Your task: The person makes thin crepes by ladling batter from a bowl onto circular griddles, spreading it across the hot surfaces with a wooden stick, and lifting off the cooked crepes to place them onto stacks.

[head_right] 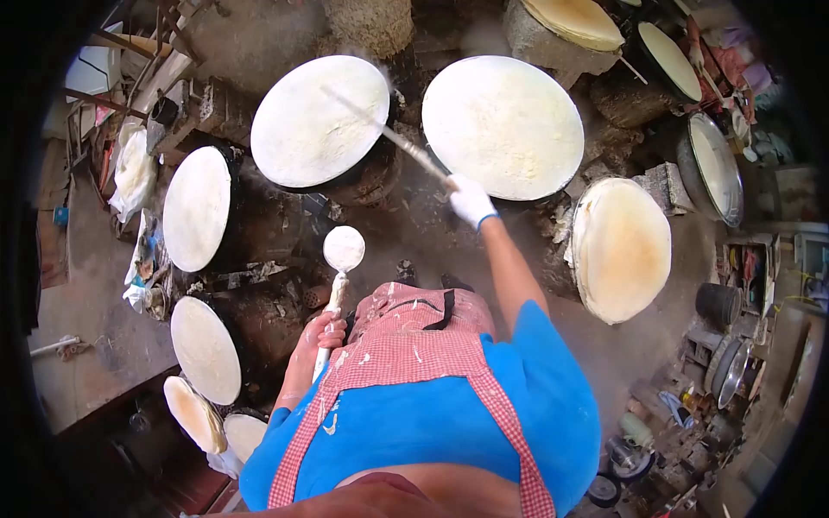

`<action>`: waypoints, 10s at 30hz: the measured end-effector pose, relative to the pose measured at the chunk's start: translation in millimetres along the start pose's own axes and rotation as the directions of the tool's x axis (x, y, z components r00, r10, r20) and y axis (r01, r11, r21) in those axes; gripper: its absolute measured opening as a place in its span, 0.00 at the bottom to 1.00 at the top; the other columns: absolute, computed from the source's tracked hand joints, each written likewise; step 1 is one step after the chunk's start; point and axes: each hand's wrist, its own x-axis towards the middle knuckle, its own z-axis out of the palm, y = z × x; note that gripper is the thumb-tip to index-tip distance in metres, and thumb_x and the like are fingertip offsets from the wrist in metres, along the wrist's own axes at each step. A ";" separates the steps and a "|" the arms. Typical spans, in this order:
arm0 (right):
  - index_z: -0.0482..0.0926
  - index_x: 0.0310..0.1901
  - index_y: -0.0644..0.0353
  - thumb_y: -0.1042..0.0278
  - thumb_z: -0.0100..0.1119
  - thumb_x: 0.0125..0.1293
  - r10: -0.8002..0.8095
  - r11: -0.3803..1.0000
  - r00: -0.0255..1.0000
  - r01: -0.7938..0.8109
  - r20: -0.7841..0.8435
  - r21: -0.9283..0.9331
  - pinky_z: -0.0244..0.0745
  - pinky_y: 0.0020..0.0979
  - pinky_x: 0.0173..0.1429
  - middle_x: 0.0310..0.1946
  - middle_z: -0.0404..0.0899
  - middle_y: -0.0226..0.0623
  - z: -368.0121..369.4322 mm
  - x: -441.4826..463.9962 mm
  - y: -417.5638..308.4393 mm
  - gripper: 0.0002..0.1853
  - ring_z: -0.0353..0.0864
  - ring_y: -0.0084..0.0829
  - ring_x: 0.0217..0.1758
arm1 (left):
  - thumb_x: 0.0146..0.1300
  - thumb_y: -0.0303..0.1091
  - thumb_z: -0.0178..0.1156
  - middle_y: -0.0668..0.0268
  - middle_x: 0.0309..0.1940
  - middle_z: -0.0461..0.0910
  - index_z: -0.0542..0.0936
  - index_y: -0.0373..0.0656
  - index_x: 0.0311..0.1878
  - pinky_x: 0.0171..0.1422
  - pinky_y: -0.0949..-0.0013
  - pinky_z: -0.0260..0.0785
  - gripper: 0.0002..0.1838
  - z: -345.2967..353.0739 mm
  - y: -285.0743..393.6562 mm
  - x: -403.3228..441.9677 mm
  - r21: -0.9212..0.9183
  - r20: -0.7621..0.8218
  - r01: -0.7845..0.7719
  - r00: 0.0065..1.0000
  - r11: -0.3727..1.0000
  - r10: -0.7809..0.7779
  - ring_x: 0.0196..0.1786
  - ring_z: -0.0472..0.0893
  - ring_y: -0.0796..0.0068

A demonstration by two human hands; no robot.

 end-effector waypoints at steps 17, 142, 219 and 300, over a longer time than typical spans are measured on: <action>0.72 0.38 0.52 0.66 0.56 0.48 -0.166 0.746 0.942 -0.074 -0.292 -0.662 0.74 0.39 0.33 0.36 0.72 0.41 -20.2 -12.1 -18.1 0.13 0.77 0.42 0.29 | 0.61 0.29 0.48 0.69 0.14 0.61 0.64 0.46 0.31 0.07 0.83 0.50 0.04 13.9 52.1 -3.1 0.120 -0.061 0.009 0.998 0.993 -0.002 0.10 0.57 0.86; 0.77 0.39 0.59 0.51 0.57 0.55 -0.283 -0.045 -0.828 0.516 0.484 0.856 0.73 0.37 0.35 0.26 0.79 0.47 48.8 -546.5 -88.3 0.19 0.80 0.42 0.29 | 0.60 0.29 0.52 0.74 0.15 0.60 0.67 0.46 0.36 0.11 0.87 0.47 0.04 -82.3 -793.5 89.2 -0.240 -0.924 -0.299 -0.221 -0.924 0.312 0.13 0.58 0.90; 0.79 0.40 0.48 0.54 0.50 0.56 0.151 0.894 0.849 -0.336 -0.506 -0.297 0.71 0.43 0.38 0.30 0.78 0.46 -154.2 20.5 62.7 0.14 0.77 0.48 0.36 | 0.49 0.23 0.52 0.64 0.21 0.74 0.56 0.67 0.66 0.19 0.71 0.64 0.40 309.0 33.2 229.8 0.827 0.537 -0.266 0.639 -0.496 0.552 0.16 0.68 0.77; 0.73 0.53 0.60 0.68 0.61 0.48 0.329 0.848 0.630 -0.525 0.703 0.074 0.55 0.23 0.12 0.11 0.67 0.29 -299.1 68.3 146.9 0.26 0.62 0.19 0.09 | 0.53 0.19 0.46 0.72 0.11 0.57 0.50 0.61 0.67 0.11 0.76 0.49 0.39 65.5 -116.3 92.3 0.781 -0.244 -0.392 0.525 0.486 0.815 0.10 0.56 0.82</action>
